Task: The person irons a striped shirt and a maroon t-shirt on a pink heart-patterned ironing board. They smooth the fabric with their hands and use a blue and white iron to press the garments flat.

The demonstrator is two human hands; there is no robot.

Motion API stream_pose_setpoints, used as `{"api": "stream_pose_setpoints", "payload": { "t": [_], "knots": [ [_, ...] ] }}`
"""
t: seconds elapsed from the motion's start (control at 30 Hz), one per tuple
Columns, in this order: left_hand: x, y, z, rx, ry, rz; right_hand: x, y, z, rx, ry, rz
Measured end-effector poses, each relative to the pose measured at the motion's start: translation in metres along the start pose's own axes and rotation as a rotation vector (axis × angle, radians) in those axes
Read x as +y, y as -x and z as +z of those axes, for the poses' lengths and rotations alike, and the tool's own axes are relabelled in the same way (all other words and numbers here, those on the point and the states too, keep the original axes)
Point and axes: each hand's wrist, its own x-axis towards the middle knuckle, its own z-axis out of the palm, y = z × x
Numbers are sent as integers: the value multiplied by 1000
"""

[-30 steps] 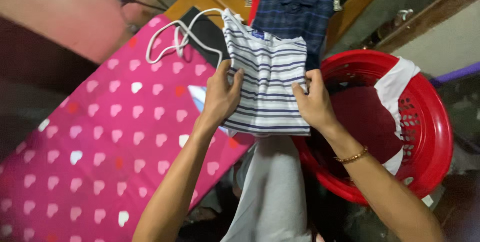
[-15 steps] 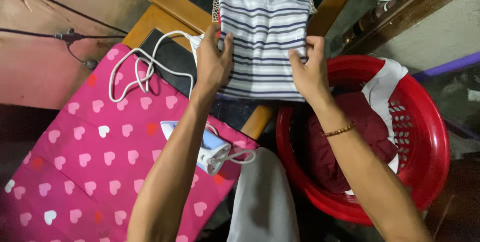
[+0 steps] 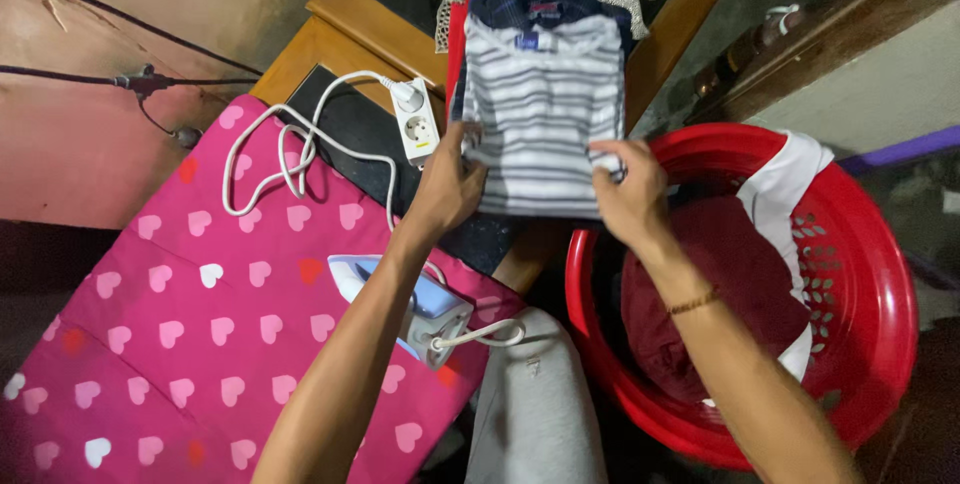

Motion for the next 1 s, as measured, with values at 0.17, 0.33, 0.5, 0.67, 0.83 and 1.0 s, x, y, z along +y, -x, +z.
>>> {"api": "stream_pose_setpoints", "payload": {
  "t": [0.17,0.33,0.5,0.67,0.83,1.0],
  "knots": [
    [7,14,3,43,-292,-25,-15,23,8,-67,164,47],
    [10,17,29,227,-495,303,-38,16,28,4,335,-224],
    [-1,14,58,-13,-499,360,-41,20,55,-281,459,-183],
    [14,10,58,-156,-650,156,-25,23,52,-284,346,-223],
    [64,35,86,-109,-891,386,0,51,0,-140,74,-275],
    [88,78,170,-234,-704,539,60,112,-85,-156,314,4]
  ]
}}
